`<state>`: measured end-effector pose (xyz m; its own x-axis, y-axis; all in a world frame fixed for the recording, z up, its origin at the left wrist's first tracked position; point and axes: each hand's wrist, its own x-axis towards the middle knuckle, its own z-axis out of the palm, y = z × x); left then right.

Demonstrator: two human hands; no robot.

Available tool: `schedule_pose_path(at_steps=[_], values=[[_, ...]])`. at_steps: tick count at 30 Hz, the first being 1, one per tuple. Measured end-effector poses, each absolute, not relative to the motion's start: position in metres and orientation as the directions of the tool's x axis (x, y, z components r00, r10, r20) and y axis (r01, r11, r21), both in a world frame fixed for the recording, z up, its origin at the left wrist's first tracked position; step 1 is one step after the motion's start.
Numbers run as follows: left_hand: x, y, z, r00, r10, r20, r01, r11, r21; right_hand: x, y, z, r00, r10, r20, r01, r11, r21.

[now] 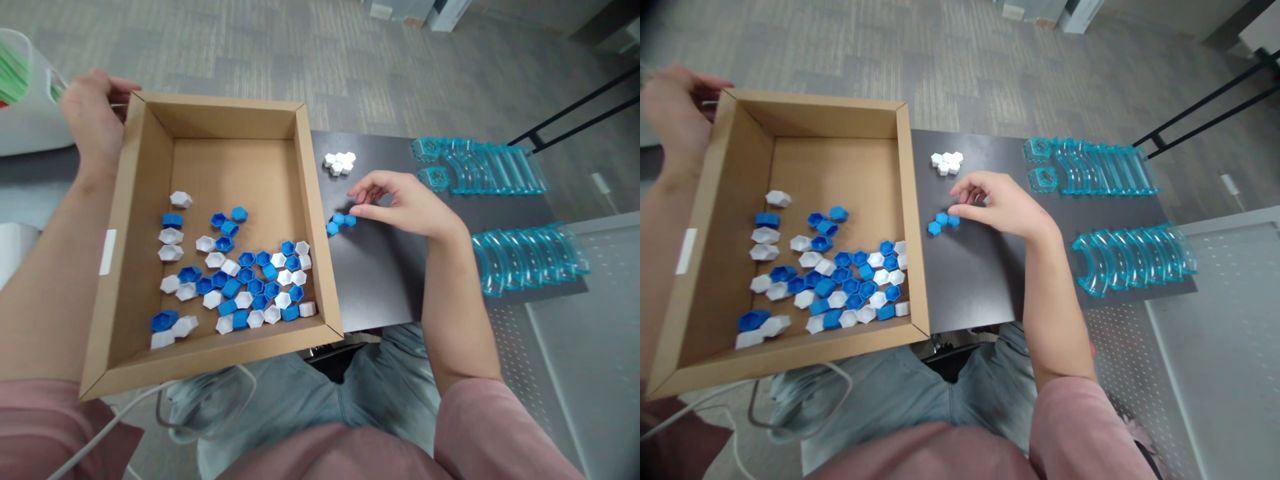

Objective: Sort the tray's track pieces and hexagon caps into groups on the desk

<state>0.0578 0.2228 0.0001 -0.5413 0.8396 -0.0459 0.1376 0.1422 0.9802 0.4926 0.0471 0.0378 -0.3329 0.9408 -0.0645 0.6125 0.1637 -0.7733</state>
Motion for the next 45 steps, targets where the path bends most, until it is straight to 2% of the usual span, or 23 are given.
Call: schedule_pose_path(at_steps=[3,5,7,10,12,17,23,26,28,32,38,42,45], values=[[0.061,0.217,-0.001,-0.449,0.889,0.088,0.114,-0.04,0.993,0.48,0.041,0.045,-0.242,0.966,0.089,0.649,0.229,-0.726],[0.063,0.213,-0.002,-0.435,0.895,0.096,0.052,-0.082,0.995,0.466,0.034,0.051,-0.291,0.944,0.155,0.656,0.315,-0.685],[0.064,0.212,-0.002,-0.43,0.899,0.087,0.019,-0.087,0.996,0.447,0.026,0.056,-0.444,0.876,0.187,0.63,0.454,-0.63],[0.066,0.212,0.002,-0.455,0.888,0.067,0.01,-0.07,0.997,0.414,0.014,0.057,-0.714,0.68,0.167,0.517,0.673,-0.529],[0.068,0.212,0.004,-0.461,0.886,0.057,-0.006,-0.067,0.998,0.394,0.008,0.055,-0.807,0.577,0.129,0.466,0.754,-0.463],[0.068,0.216,0.003,-0.441,0.896,0.06,-0.064,-0.098,0.993,0.37,-0.001,0.049,-0.845,0.531,0.062,0.475,0.799,-0.367],[0.065,0.221,-0.001,-0.437,0.897,0.071,-0.04,-0.098,0.994,0.37,-0.003,0.049,-0.859,0.512,0.011,0.472,0.799,-0.373],[0.064,0.222,-0.001,-0.422,0.903,0.08,-0.023,-0.098,0.995,0.372,-0.001,0.048,-0.867,0.498,0.014,0.446,0.789,-0.423],[0.063,0.223,-0.002,-0.424,0.902,0.082,-0.004,-0.092,0.996,0.376,0.002,0.047,-0.859,0.51,0.047,0.431,0.769,-0.472],[0.064,0.221,-0.001,-0.429,0.898,0.093,0.009,-0.099,0.995,0.385,0.012,0.047,-0.782,0.608,0.137,0.442,0.695,-0.567],[0.069,0.212,0.006,-0.436,0.896,0.082,0.023,-0.08,0.997,0.406,0.021,0.049,-0.563,0.773,0.292,0.392,0.561,-0.729],[0.068,0.212,0.006,-0.412,0.906,0.093,0.054,-0.077,0.996,0.421,0.026,0.045,-0.365,0.879,0.307,0.51,0.465,-0.724],[0.064,0.216,0.003,-0.414,0.907,0.081,0.056,-0.063,0.996,0.431,0.033,0.042,-0.262,0.899,0.352,0.543,0.438,-0.716]])
